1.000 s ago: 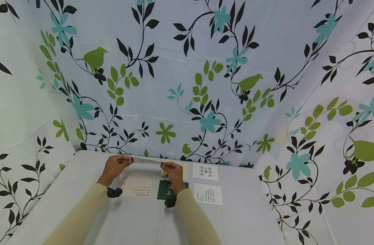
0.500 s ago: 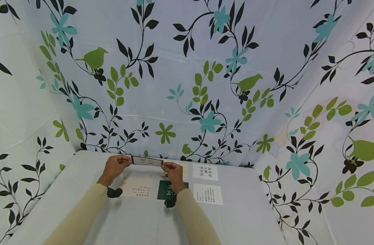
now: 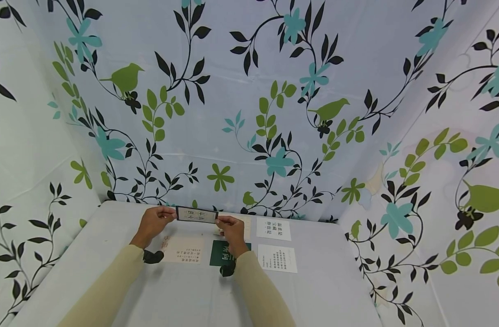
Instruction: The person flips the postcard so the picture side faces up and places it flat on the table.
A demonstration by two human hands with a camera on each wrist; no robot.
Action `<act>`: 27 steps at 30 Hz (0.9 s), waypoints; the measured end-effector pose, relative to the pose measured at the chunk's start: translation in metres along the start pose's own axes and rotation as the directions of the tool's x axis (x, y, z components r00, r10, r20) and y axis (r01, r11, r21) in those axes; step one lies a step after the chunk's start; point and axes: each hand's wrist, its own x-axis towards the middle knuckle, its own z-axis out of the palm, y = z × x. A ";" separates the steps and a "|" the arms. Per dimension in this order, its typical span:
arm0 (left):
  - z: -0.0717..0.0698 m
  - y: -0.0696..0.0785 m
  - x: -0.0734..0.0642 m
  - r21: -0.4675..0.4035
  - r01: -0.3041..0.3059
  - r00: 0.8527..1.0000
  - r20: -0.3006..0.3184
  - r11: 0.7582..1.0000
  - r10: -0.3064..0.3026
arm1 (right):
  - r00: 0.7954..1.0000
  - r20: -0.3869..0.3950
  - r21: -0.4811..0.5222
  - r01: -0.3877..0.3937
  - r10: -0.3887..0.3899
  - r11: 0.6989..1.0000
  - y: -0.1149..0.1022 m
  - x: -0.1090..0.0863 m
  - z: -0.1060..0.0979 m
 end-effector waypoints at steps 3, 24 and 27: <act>0.001 0.000 0.000 0.015 0.002 1.000 -0.002 1.000 -0.002 | 1.000 -0.003 -0.003 -0.004 0.004 1.000 -0.001 0.000 0.000; 0.003 -0.003 0.003 0.004 0.006 1.000 -0.006 1.000 -0.006 | 1.000 -0.024 0.001 0.008 -0.008 1.000 -0.001 0.004 0.003; 0.003 -0.002 0.002 -0.008 0.019 1.000 -0.010 1.000 -0.019 | 0.999 -0.032 0.003 0.018 -0.018 1.000 -0.002 0.002 0.004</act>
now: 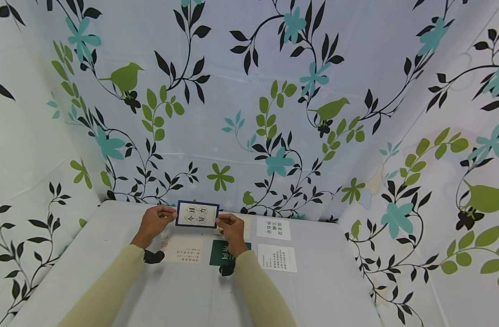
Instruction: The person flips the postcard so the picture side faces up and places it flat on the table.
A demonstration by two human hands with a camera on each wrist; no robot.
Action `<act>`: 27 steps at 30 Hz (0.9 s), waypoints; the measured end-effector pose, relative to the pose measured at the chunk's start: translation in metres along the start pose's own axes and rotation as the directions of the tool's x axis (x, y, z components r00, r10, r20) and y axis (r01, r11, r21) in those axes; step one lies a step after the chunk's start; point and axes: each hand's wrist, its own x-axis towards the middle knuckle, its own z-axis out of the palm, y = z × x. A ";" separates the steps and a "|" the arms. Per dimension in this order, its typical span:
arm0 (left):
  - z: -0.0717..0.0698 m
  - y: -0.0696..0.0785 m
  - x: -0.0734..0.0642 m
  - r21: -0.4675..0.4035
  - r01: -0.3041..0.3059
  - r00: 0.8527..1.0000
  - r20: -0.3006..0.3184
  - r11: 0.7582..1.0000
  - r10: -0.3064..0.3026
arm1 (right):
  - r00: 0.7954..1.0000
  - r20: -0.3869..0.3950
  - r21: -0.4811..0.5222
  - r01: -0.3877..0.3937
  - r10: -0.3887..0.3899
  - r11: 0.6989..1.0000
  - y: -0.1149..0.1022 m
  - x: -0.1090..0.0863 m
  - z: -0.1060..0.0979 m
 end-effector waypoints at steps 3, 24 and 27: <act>0.001 0.001 -0.001 -0.004 0.019 1.000 -0.005 1.000 -0.019 | 1.000 -0.012 0.002 0.015 -0.015 1.000 -0.001 -0.001 0.001; 0.002 0.001 -0.002 0.006 0.054 0.998 -0.016 0.999 -0.053 | 0.999 -0.047 0.030 0.017 -0.016 0.999 0.004 -0.003 0.004; 0.001 0.002 -0.003 0.001 0.052 0.999 -0.013 0.999 -0.052 | 0.998 -0.060 0.029 0.020 -0.018 0.999 0.004 -0.002 0.005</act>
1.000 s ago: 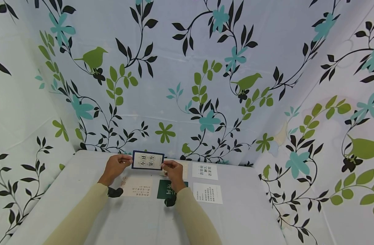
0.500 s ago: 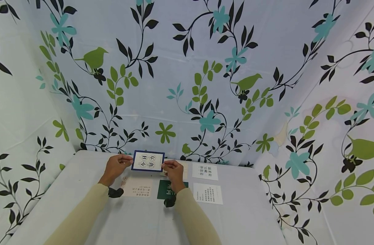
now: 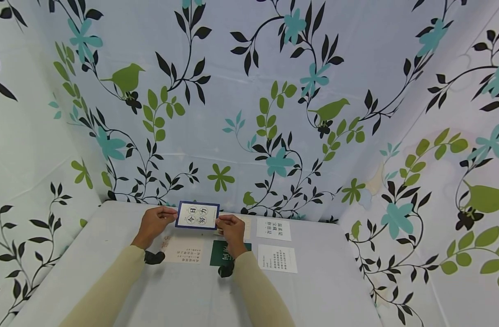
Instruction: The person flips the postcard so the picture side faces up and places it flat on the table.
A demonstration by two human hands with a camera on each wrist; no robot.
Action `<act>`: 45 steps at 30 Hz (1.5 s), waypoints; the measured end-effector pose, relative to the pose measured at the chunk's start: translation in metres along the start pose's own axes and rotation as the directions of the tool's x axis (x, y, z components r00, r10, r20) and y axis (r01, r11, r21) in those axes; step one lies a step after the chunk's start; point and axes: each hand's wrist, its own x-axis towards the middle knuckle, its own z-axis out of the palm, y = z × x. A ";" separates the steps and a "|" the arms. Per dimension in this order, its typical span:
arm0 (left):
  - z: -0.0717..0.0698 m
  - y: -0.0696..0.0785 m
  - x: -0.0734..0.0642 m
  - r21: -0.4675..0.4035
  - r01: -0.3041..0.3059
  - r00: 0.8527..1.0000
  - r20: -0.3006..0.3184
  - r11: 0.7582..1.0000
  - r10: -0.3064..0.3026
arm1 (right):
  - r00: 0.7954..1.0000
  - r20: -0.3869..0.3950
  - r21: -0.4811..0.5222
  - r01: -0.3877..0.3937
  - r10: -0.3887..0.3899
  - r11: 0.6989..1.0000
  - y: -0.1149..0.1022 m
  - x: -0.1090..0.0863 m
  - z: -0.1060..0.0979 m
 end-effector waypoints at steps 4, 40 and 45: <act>0.001 0.000 0.000 -0.001 -0.011 1.000 0.005 1.000 0.011 | 1.000 -0.017 0.015 0.007 -0.007 1.000 0.000 0.000 0.001; 0.000 -0.005 0.004 0.039 -0.005 0.995 0.098 0.999 0.001 | 0.998 0.056 -0.033 0.016 -0.014 0.999 0.000 0.001 0.003; -0.001 -0.004 0.003 0.057 0.009 0.996 0.091 0.998 -0.014 | 0.997 0.076 -0.035 0.024 -0.022 0.999 -0.001 0.001 0.003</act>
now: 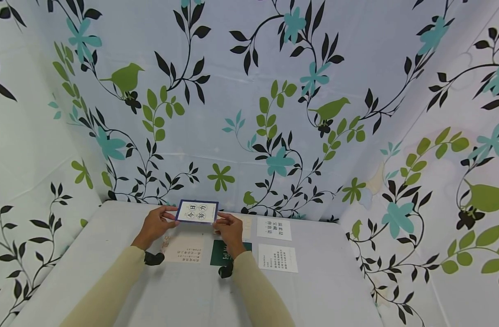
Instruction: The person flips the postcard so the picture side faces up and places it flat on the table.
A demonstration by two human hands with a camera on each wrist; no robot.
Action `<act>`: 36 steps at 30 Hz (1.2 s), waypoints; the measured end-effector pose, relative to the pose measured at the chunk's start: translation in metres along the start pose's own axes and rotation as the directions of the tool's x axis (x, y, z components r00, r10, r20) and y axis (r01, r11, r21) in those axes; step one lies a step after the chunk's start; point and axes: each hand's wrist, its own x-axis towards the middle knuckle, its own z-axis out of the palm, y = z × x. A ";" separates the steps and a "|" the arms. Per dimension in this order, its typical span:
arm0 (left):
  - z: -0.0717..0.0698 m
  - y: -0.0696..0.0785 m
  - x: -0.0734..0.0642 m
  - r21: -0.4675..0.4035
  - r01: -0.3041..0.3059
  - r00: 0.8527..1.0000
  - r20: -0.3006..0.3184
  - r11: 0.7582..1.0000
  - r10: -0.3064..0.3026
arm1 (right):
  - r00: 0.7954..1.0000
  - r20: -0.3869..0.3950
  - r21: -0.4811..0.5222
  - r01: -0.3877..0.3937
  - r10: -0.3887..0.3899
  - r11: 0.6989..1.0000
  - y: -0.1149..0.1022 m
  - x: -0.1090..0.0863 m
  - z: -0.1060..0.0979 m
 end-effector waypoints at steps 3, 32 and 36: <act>0.000 0.000 -0.001 0.007 0.005 1.000 -0.006 1.000 -0.005 | 1.000 0.004 -0.003 0.004 -0.004 1.000 -0.001 -0.001 0.000; 0.000 -0.007 -0.003 0.043 -0.017 0.992 -0.123 0.999 0.022 | 0.997 -0.070 -0.112 0.002 -0.010 0.994 0.002 -0.006 0.010; 0.001 -0.010 -0.003 0.051 -0.004 0.993 -0.122 0.999 0.010 | 0.996 -0.084 -0.149 0.003 -0.016 0.989 0.003 -0.006 0.013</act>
